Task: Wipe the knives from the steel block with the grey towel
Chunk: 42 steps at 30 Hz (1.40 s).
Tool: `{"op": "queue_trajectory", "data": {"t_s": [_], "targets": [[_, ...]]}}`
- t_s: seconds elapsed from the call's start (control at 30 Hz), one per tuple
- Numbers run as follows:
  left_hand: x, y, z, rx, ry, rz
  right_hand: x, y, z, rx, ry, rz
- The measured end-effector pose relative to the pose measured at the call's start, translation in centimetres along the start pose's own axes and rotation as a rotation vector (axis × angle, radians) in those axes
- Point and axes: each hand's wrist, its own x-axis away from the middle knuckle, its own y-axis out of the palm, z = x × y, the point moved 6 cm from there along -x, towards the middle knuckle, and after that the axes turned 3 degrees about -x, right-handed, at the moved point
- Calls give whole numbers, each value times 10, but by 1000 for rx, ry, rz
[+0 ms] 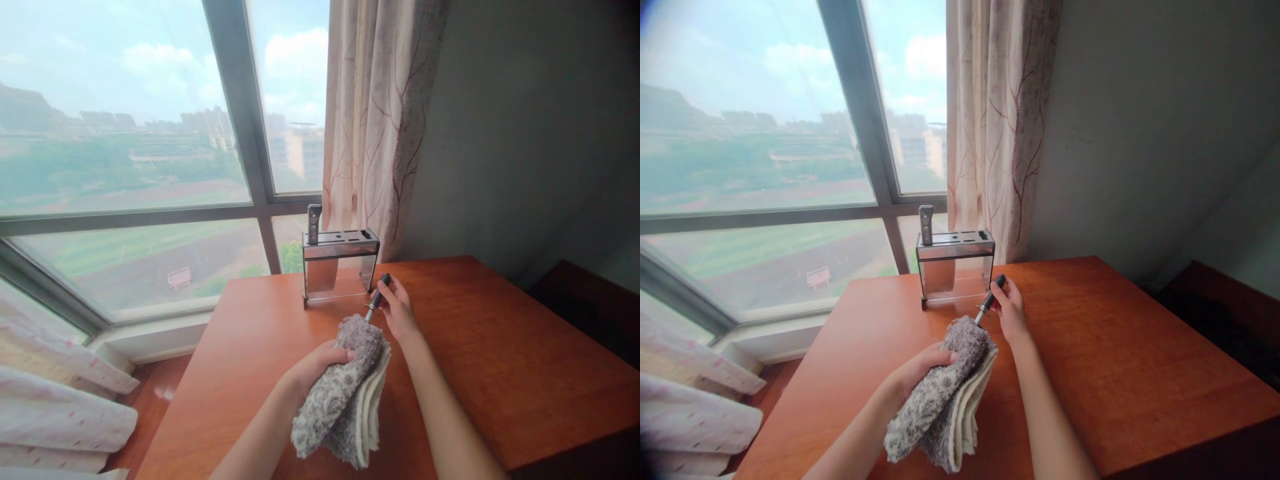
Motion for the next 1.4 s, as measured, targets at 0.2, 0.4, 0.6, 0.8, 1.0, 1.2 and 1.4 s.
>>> {"op": "queue_trajectory", "data": {"t_s": [0.2,0.4,0.6,0.8,1.0,1.2,1.4], "targets": [[2,0,4,-33,4,-2,-9,-27,-11,-60,-47,138],[4,-7,4,-44,3,28,-9,-25,-3,-71,-15,119],[6,-7,1,-30,23,80,4,4,7,-7,36,-15],[11,-3,3,39,34,123,17,30,20,78,67,-132],[7,-7,2,-55,19,67,12,16,4,36,14,-109],[5,-10,0,-127,6,38,-1,-19,-17,-16,-90,78],[4,-15,13,-200,142,111,-4,-41,-30,-44,-225,241]]}}
